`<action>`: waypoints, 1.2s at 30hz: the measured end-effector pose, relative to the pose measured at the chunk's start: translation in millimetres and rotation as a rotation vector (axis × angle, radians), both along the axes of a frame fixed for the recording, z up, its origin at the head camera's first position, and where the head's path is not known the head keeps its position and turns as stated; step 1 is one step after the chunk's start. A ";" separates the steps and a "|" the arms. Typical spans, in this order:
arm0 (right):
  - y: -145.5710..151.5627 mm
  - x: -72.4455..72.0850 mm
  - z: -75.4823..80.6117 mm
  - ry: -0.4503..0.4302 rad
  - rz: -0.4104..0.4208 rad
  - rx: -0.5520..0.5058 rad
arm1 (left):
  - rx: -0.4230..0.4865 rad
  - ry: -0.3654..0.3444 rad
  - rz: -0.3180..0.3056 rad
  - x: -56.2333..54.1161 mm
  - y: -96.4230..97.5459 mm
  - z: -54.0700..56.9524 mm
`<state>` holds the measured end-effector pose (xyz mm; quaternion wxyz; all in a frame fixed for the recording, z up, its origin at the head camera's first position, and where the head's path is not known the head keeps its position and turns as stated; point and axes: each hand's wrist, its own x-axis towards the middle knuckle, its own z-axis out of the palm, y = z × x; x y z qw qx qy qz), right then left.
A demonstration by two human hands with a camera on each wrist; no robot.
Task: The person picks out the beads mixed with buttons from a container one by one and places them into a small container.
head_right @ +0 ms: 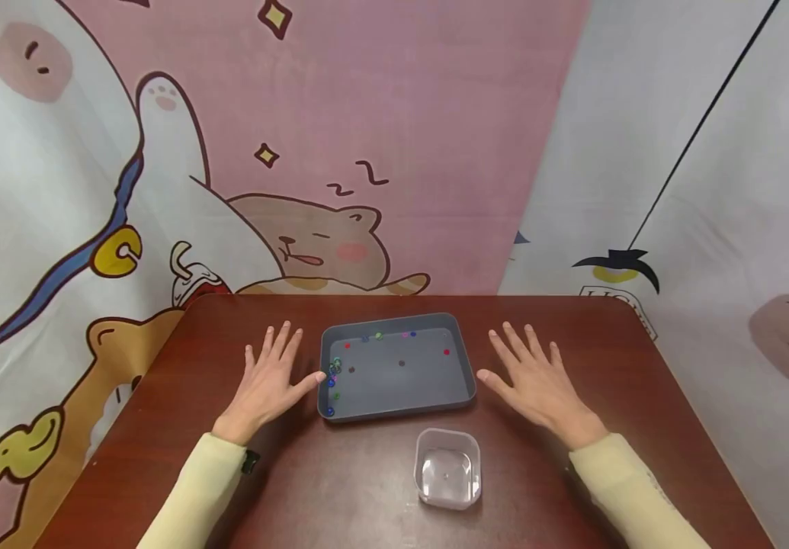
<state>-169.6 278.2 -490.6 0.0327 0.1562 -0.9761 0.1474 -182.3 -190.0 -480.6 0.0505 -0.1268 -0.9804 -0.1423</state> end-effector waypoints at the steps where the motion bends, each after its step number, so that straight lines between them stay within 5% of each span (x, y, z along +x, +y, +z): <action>1: -1.4 0.1 0.1 -0.005 0.006 -0.001 | 0.006 0.001 -0.005 -0.5 2.1 0.5; 23: -19.9 6.6 -6.4 -0.055 0.094 0.008 | -0.015 0.106 -0.226 -17.2 54.9 24.5; 36: -22.4 8.7 -11.5 -0.069 0.113 0.004 | -0.012 0.125 -0.345 -36.6 81.8 25.1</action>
